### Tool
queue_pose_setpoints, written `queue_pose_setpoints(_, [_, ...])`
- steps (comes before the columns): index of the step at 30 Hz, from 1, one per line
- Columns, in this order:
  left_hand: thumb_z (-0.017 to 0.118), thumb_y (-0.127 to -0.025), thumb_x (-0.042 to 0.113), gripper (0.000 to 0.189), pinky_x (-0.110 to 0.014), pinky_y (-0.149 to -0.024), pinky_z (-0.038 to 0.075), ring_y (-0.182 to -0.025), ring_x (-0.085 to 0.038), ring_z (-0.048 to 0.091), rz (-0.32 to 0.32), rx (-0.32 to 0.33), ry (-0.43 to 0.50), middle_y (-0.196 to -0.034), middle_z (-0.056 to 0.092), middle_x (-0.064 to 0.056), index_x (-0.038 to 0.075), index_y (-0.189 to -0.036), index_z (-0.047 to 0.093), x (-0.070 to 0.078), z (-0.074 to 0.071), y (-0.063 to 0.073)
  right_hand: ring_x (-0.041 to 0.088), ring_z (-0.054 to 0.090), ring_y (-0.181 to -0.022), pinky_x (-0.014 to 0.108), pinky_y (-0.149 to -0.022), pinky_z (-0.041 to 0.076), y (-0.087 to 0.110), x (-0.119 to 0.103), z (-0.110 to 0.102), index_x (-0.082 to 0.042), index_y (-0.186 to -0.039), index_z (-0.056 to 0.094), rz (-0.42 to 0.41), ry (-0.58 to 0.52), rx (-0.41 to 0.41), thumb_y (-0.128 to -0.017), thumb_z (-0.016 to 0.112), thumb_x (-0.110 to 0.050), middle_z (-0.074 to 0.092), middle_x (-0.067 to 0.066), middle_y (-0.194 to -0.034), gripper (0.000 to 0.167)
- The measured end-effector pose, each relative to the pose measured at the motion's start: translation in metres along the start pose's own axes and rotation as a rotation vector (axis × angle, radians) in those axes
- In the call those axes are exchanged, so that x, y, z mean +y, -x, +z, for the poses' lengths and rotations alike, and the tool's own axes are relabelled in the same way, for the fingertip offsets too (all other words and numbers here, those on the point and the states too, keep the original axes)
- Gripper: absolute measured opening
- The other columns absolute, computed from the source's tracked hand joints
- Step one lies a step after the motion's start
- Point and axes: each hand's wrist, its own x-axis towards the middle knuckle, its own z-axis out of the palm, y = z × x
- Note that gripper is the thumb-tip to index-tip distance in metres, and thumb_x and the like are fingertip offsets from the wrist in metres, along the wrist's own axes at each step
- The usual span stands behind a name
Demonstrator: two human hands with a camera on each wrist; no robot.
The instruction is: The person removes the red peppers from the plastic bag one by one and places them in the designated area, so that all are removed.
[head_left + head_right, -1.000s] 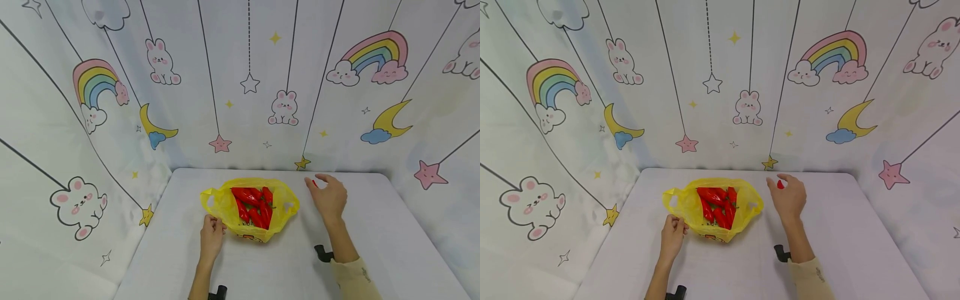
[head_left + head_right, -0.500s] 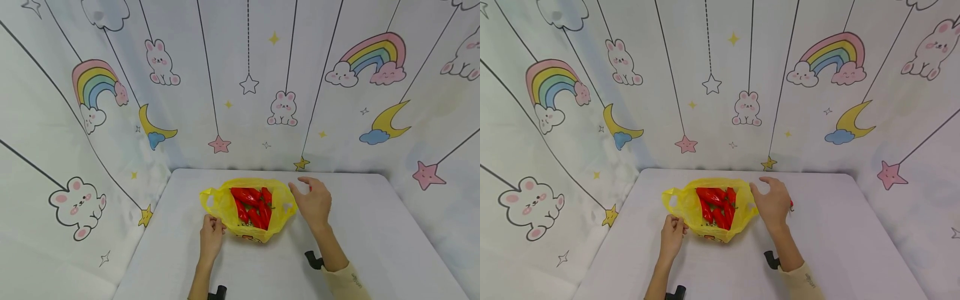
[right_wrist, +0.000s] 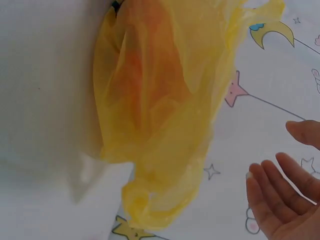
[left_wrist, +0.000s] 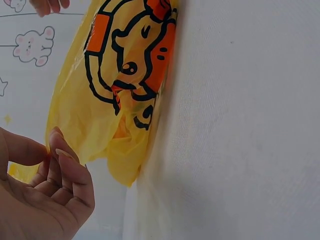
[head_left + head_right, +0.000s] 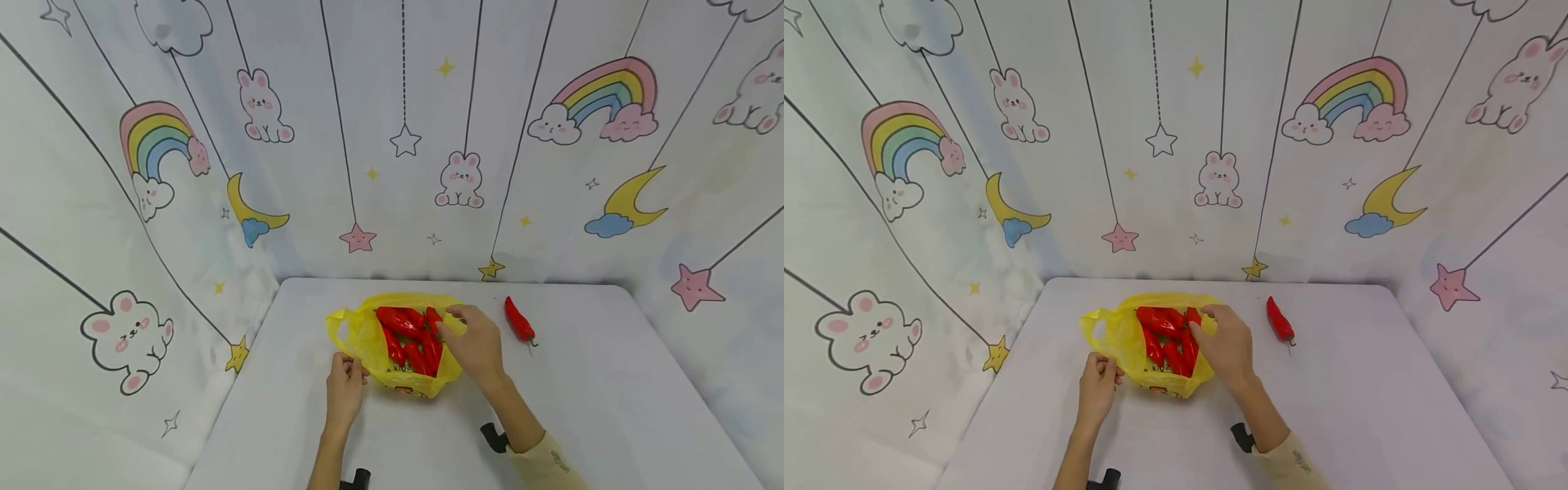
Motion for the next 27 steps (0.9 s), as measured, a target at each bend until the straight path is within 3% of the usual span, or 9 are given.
queue_pose_setpoints(13, [0.051,-0.111,0.016,0.009,-0.026,-0.064,0.051,-0.074,-0.018,0.063,-0.021,-0.004,0.021,-0.090,0.070,-0.016,0.007,-0.111,0.052,-0.001,-0.005,0.004,0.028,0.068,-0.111,0.044,-0.088,0.061,0.009,-0.002,0.033,-0.009,-0.119,0.073,-0.016,0.097,-0.111,-0.083,0.091,-0.024,0.071,0.010,-0.122,0.043])
queue_pose_setpoints(21, [0.051,-0.111,0.015,0.010,-0.025,-0.061,0.049,-0.072,-0.018,0.063,0.007,-0.011,0.018,-0.089,0.070,-0.017,0.004,-0.110,0.052,-0.001,-0.007,0.004,0.030,0.066,-0.115,0.044,-0.090,0.060,0.008,-0.001,0.042,-0.010,-0.119,0.073,0.016,0.181,-0.114,-0.082,0.090,-0.024,0.070,0.011,-0.127,0.043])
queue_pose_setpoints(27, [0.052,-0.111,0.015,0.011,-0.024,-0.060,0.049,-0.071,-0.018,0.063,0.022,-0.008,0.022,-0.086,0.070,-0.014,0.003,-0.109,0.052,-0.002,-0.007,0.003,0.030,0.067,-0.109,0.046,-0.089,0.060,0.009,0.003,0.047,-0.008,-0.118,0.073,0.028,0.230,-0.114,-0.080,0.091,-0.022,0.072,0.011,-0.121,0.045])
